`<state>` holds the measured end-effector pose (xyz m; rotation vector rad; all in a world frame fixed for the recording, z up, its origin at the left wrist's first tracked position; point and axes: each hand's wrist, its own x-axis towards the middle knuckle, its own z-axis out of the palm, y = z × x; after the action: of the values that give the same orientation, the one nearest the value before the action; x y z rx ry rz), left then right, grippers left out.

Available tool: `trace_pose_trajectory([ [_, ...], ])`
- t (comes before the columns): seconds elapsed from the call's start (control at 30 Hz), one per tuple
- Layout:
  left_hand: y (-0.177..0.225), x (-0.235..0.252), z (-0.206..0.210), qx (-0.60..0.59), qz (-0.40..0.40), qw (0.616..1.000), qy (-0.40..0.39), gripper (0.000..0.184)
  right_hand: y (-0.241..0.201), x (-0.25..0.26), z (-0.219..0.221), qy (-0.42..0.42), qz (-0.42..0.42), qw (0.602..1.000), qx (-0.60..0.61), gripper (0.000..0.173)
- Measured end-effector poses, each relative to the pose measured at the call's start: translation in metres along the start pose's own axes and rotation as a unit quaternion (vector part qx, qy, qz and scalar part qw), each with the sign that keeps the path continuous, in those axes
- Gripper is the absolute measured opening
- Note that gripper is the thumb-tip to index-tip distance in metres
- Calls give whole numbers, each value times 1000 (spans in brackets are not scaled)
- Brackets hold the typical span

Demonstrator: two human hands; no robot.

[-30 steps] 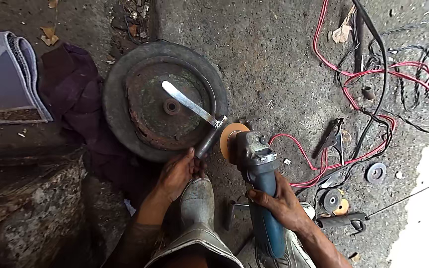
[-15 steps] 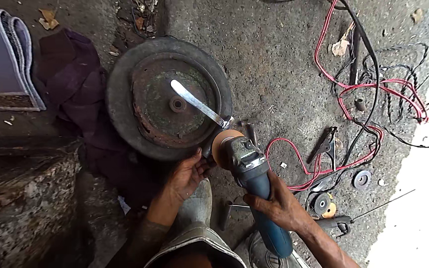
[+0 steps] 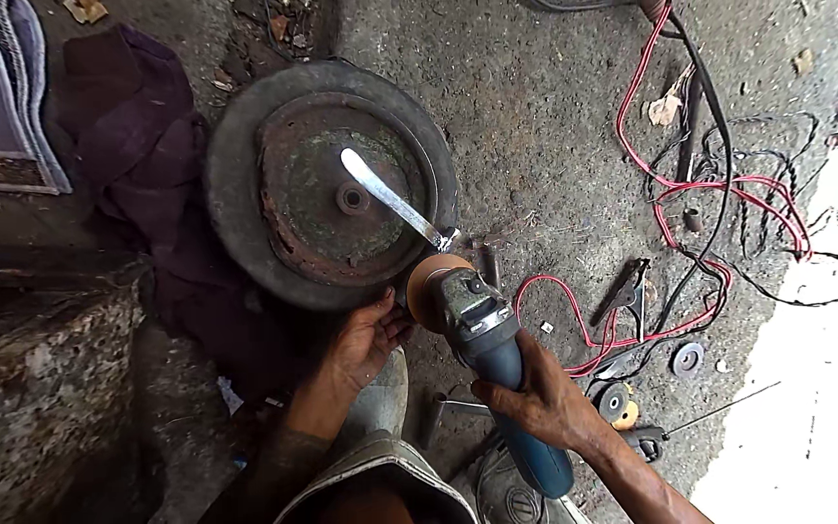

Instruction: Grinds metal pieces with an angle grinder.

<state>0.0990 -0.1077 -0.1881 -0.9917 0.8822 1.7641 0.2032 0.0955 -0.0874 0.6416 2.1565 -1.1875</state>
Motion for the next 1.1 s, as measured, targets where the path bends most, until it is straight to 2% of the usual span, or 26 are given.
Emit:
trace_pose_trajectory([
  [0.5,0,1,0,-8,3,1000,-4,34,3,4,-9,-5,-9,1000,23,59],
  [1.1,0,-1,4,-29,-1,999,20,31,-5,9,-18,-36,1,999,-16,61],
])
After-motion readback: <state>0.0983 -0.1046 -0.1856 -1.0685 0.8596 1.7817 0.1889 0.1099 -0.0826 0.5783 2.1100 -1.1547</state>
